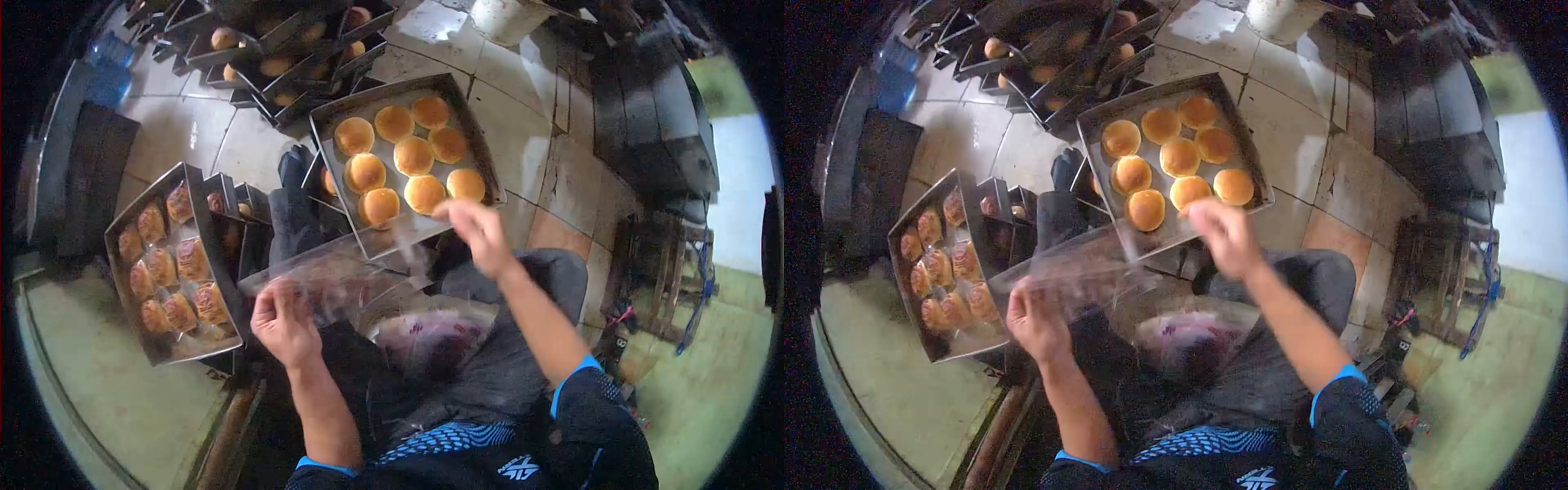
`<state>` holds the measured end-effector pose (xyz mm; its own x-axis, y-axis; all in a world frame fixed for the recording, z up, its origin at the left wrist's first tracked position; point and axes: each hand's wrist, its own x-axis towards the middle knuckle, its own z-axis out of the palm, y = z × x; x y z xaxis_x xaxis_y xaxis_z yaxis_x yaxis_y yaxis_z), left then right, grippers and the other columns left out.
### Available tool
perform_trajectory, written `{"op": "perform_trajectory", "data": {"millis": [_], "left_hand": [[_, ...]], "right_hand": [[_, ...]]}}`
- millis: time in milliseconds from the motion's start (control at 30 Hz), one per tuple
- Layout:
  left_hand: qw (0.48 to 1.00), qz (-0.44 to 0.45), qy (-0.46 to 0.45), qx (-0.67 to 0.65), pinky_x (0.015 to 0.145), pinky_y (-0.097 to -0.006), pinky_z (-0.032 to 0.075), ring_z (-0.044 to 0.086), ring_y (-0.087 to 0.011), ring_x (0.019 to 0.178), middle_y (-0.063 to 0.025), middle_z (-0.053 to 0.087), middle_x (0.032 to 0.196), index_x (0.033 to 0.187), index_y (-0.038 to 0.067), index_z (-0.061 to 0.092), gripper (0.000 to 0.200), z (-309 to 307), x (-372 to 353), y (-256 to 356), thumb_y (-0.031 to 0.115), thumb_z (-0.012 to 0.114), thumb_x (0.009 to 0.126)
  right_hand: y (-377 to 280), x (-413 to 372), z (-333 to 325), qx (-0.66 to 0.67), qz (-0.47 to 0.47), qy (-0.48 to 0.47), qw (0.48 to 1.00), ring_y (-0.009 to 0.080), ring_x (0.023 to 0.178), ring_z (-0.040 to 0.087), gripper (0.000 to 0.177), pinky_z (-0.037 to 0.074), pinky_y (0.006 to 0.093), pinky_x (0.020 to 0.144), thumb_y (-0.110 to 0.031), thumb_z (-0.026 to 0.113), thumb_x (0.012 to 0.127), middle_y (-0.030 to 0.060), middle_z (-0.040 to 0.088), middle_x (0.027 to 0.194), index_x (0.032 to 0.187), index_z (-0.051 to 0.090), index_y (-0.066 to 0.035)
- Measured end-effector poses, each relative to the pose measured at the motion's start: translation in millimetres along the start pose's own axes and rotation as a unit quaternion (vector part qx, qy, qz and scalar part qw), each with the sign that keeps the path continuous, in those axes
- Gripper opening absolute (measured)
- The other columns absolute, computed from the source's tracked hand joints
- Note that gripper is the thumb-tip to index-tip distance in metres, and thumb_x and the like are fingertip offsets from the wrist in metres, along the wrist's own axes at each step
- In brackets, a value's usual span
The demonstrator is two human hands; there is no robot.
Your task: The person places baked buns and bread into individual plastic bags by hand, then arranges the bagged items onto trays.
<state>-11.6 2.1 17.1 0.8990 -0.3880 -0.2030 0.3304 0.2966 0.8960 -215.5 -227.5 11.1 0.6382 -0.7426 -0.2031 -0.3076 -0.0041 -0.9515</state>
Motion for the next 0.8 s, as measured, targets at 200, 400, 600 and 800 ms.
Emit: {"op": "perform_trajectory", "data": {"millis": [200, 400, 600, 800], "left_hand": [[0.997, 0.015, 0.055, 0.050, 0.055, -0.0227, 0.047, 0.057, -0.0098, 0.060, -0.0062, 0.064, 0.079, 0.095, -0.005, 0.066, 0.028, 2.8, 10.7, 8.5, 0.022, 0.073, 0.094], [0.995, 0.003, 0.024, 0.095, 0.058, -0.0214, 0.043, 0.056, -0.0081, 0.066, -0.0073, 0.066, 0.085, 0.093, -0.006, 0.069, 0.022, -4.0, 16.8, 9.4, 0.015, 0.073, 0.094], [0.998, -0.046, -0.006, 0.052, 0.040, -0.0211, 0.037, 0.052, -0.0050, 0.050, -0.0024, 0.065, 0.073, 0.097, -0.003, 0.070, 0.015, 8.2, 12.9, 12.3, 0.013, 0.070, 0.096], [0.984, 0.011, -0.020, 0.174, 0.054, -0.0203, 0.046, 0.059, -0.0055, 0.064, -0.0018, 0.069, 0.080, 0.098, -0.003, 0.074, 0.016, 18.6, 0.2, -7.5, 0.013, 0.072, 0.095]], "right_hand": [[265.9, 160.0, -76.0, -0.396, 0.254, 0.065, 0.880, 0.0432, 0.124, 0.056, 0.072, 0.044, 0.0454, 0.107, -0.052, 0.071, 0.080, 0.0315, 0.058, 0.131, 0.126, 0.061, 0.003], [229.5, 169.2, -69.4, -0.472, 0.197, -0.029, 0.859, 0.0367, 0.097, 0.069, 0.072, 0.054, 0.0441, 0.085, -0.053, 0.085, 0.062, 0.0248, 0.071, 0.104, 0.106, 0.070, 0.002], [191.1, 96.5, -71.8, -0.092, 0.176, 0.066, 0.978, 0.0276, 0.103, 0.067, 0.059, 0.053, 0.0412, 0.090, -0.030, 0.088, 0.070, 0.0143, 0.068, 0.113, 0.116, 0.061, -0.002], [-1.1, -39.8, -24.7, 0.395, 0.094, -0.107, 0.908, 0.0258, 0.115, 0.063, 0.064, 0.051, 0.0412, 0.103, -0.009, 0.079, 0.081, 0.0134, 0.062, 0.128, 0.136, 0.050, 0.003]]}}
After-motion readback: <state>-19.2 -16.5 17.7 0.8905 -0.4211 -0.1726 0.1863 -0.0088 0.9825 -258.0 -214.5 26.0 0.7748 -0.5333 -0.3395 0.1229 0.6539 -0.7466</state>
